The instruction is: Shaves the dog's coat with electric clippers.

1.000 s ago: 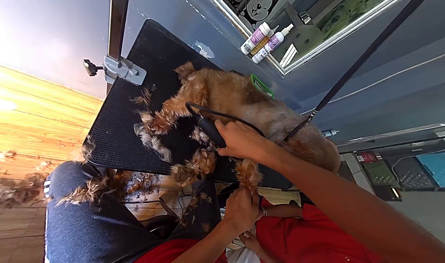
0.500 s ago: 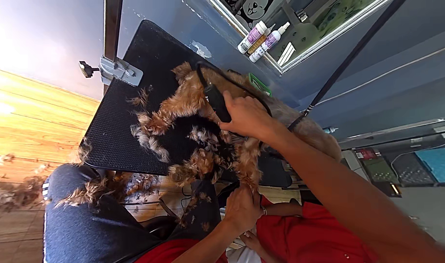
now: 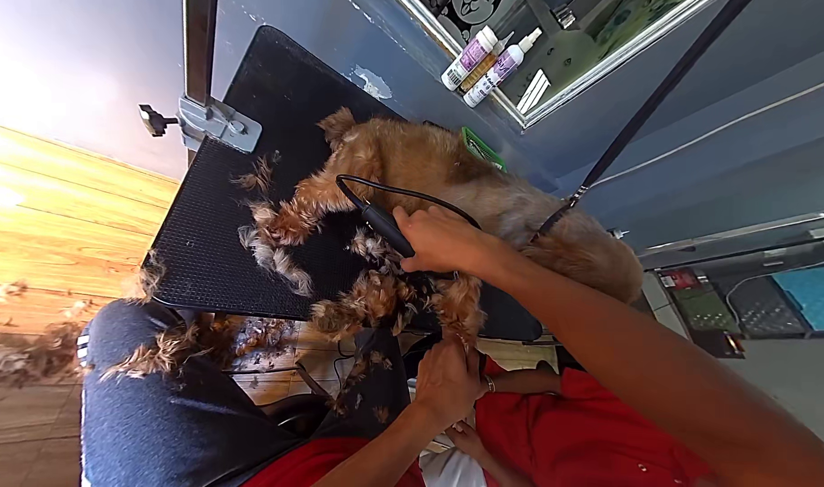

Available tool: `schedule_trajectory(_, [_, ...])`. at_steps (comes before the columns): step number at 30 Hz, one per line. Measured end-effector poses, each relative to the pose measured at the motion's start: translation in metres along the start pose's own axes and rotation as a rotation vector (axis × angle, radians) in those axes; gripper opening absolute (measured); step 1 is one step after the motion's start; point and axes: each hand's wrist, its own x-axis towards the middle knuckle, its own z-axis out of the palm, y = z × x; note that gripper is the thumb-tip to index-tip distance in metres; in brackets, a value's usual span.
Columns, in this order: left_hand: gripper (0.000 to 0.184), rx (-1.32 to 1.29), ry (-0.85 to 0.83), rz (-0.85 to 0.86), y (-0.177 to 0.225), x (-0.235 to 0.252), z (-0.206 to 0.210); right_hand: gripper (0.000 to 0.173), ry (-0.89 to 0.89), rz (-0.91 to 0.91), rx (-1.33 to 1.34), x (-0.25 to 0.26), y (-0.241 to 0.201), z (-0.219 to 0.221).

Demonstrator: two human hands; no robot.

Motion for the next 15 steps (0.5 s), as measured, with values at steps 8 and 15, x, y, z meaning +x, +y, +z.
schedule_trajectory(8, [0.030,-0.505,0.064,0.129,-0.020,0.011,0.013,0.066,0.297,-0.038,0.194,-0.073,-0.013,0.040])
schedule_trajectory(15, [0.028,-0.617,0.035,0.119,-0.017,0.013,0.018,0.058,1.095,0.278,0.508,-0.118,0.033,0.046])
